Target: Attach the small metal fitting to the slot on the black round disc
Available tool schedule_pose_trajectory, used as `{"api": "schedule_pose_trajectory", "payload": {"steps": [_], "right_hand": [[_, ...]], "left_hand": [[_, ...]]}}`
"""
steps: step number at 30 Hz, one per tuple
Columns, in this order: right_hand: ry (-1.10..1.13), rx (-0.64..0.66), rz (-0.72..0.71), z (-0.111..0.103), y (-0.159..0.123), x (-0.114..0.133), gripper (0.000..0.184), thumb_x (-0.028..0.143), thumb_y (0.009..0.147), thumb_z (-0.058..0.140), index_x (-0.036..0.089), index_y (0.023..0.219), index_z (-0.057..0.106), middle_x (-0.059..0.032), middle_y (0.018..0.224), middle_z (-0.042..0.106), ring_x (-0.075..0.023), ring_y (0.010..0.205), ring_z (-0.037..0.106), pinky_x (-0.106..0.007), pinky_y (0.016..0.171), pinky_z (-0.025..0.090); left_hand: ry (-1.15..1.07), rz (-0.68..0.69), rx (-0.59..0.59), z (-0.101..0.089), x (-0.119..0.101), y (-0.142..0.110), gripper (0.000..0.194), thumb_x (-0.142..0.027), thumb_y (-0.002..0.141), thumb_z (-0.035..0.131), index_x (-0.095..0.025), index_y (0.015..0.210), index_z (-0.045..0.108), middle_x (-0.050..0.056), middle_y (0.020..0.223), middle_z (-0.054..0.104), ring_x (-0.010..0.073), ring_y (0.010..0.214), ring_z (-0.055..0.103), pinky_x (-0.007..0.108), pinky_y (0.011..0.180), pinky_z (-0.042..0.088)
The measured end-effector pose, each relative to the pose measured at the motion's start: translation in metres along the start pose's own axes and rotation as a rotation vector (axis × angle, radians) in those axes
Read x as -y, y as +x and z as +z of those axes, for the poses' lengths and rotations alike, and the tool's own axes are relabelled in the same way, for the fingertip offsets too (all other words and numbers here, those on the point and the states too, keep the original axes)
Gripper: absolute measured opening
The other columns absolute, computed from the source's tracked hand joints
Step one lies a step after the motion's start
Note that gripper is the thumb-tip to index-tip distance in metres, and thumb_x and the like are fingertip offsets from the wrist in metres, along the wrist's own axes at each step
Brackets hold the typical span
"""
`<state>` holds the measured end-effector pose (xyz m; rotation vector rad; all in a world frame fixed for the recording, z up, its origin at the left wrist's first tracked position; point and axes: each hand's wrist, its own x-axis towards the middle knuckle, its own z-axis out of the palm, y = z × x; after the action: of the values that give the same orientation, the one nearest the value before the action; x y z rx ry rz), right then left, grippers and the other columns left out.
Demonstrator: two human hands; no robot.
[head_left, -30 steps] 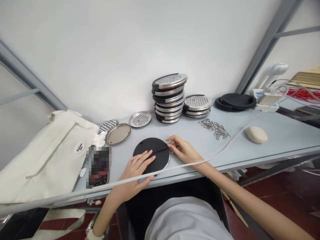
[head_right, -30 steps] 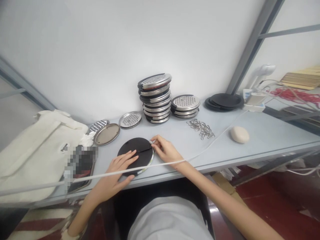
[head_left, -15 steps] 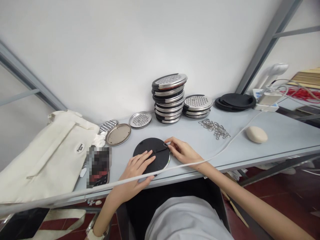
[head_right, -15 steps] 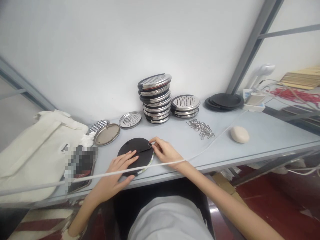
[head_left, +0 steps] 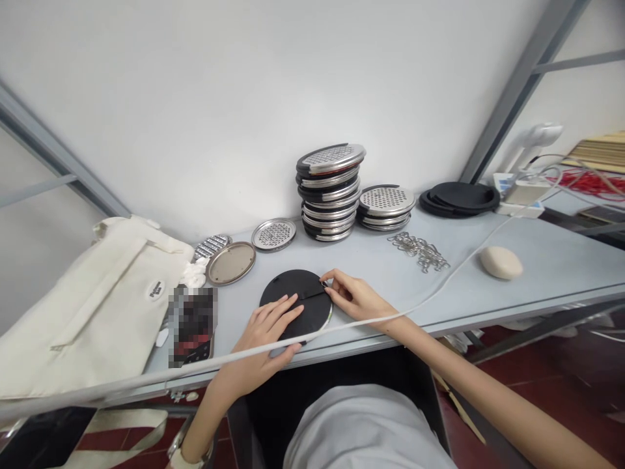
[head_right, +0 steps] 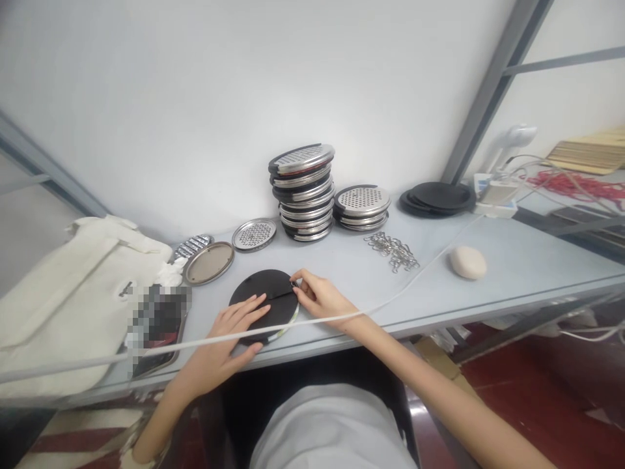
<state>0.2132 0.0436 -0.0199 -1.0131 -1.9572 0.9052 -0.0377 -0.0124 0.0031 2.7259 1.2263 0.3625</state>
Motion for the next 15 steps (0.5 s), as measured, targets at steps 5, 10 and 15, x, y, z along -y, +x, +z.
{"api": "schedule_pose_trajectory", "payload": {"steps": [5, 10, 15], "right_hand": [[-0.013, 0.004, -0.011, -0.0015, -0.0001, 0.0011, 0.021, 0.029, 0.092, 0.044, 0.018, 0.109, 0.052, 0.0067, 0.06, 0.041, -0.0101, 0.053, 0.041, -0.021, 0.052, 0.034], [-0.029, 0.01, -0.011, -0.002, 0.0, 0.0022, 0.021, 0.028, 0.093, 0.044, 0.017, 0.109, 0.051, 0.0071, 0.059, 0.041, -0.0099, 0.052, 0.04, -0.021, 0.052, 0.033], [-0.046, -0.005, 0.001, -0.0022, -0.0009, 0.0017, 0.016, 0.027, 0.093, 0.041, 0.018, 0.1, 0.053, 0.0082, 0.056, 0.035, -0.0093, 0.049, 0.035, -0.021, 0.05, 0.03]], "left_hand": [[-0.003, 0.009, -0.007, -0.0008, -0.0003, 0.0, 0.052, -0.037, 0.095, 0.046, -0.029, 0.144, 0.029, 0.003, 0.151, 0.028, 0.0233, 0.138, 0.024, 0.04, 0.109, 0.026], [0.004, 0.009, 0.003, -0.0007, -0.0008, -0.0002, 0.052, -0.036, 0.095, 0.046, -0.028, 0.144, 0.029, 0.003, 0.151, 0.027, 0.0232, 0.138, 0.024, 0.041, 0.109, 0.026], [0.004, 0.006, 0.003, -0.0008, -0.0008, -0.0002, 0.052, -0.035, 0.095, 0.045, -0.028, 0.144, 0.029, 0.003, 0.151, 0.027, 0.0233, 0.138, 0.024, 0.041, 0.109, 0.026]]}}
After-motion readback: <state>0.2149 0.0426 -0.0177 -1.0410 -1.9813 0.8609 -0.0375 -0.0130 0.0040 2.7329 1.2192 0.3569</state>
